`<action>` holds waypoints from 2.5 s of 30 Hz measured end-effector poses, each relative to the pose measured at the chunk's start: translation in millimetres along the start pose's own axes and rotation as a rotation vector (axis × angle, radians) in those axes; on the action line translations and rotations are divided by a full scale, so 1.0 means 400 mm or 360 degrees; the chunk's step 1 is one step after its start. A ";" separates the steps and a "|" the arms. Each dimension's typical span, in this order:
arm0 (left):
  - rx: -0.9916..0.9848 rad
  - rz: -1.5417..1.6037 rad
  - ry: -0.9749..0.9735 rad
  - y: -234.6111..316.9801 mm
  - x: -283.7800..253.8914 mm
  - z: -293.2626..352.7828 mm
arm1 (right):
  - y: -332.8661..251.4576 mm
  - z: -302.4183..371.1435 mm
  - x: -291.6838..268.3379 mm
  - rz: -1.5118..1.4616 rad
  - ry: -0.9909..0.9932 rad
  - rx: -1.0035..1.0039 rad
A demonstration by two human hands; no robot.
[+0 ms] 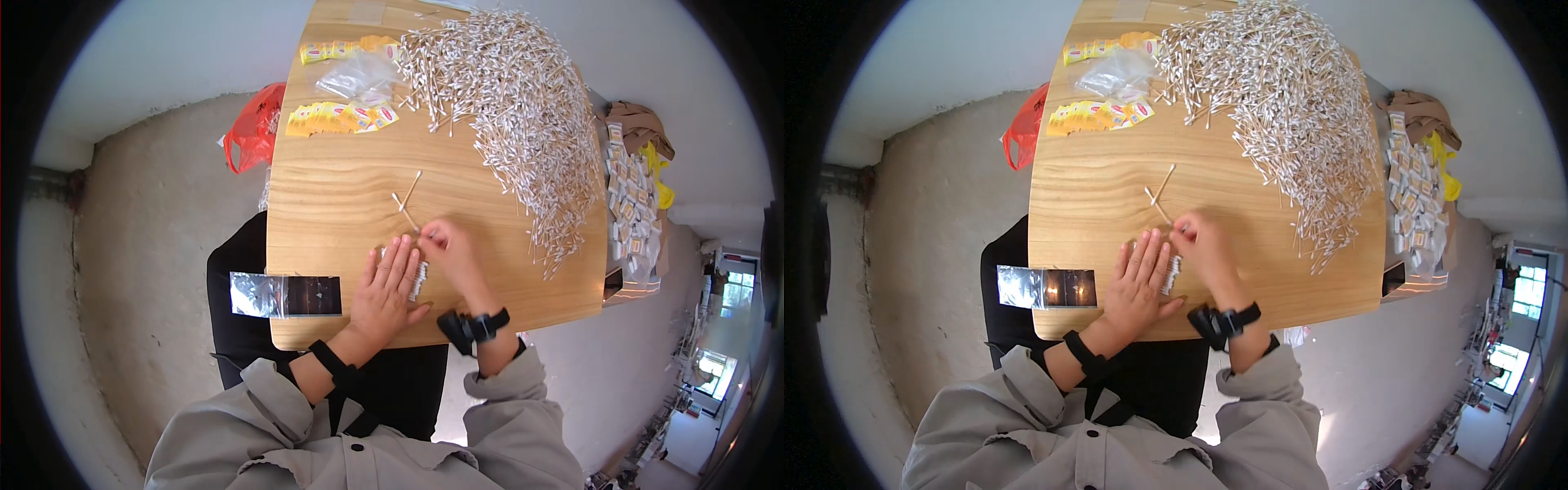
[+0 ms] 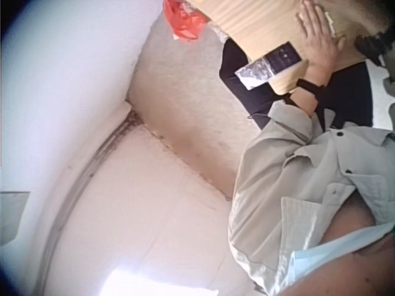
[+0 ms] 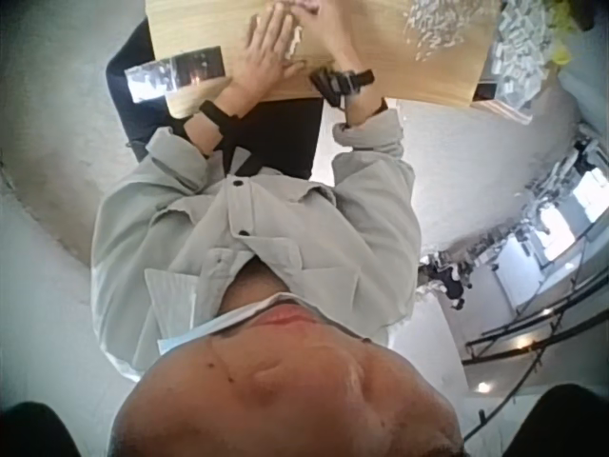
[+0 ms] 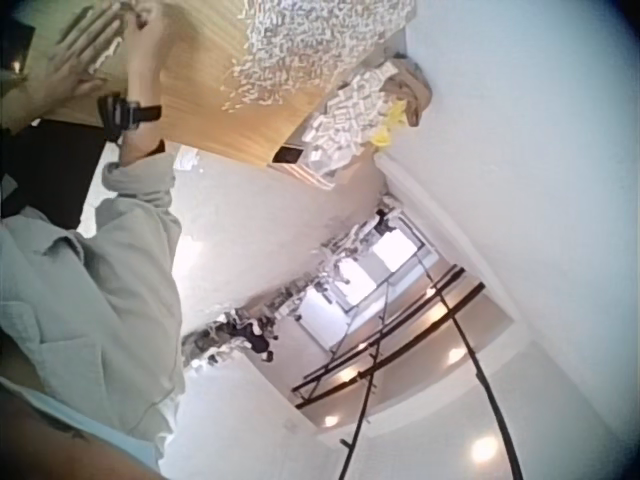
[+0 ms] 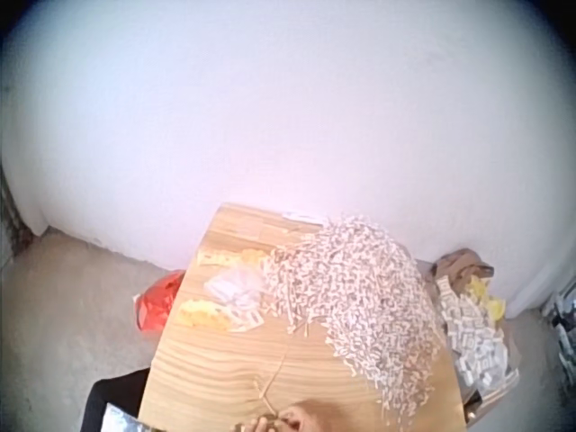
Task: The person is organizing cotton swabs on a table and placing them into a small plastic bag.
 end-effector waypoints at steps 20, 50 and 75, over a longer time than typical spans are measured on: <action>-0.0013 0.0057 0.0052 -0.013 -0.004 0.012 | -0.037 -0.095 0.015 0.0201 0.0082 -0.0185; 0.0044 -0.0033 -0.0025 0.009 -0.018 -0.007 | 0.041 -0.223 -0.115 0.0405 0.0662 0.0066; 0.0045 0.0002 -0.0050 0.008 -0.010 0.002 | 0.058 -0.005 0.006 -0.0121 0.0706 -0.0237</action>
Point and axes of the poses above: each hand's wrist, its own z-axis away from the middle knuckle, its own x-axis out of the palm, y = z × x, the point moved 1 cm from there along -z, towards the middle knuckle, and after that the axes turned 3 degrees about -x, right-handed, at the moved point
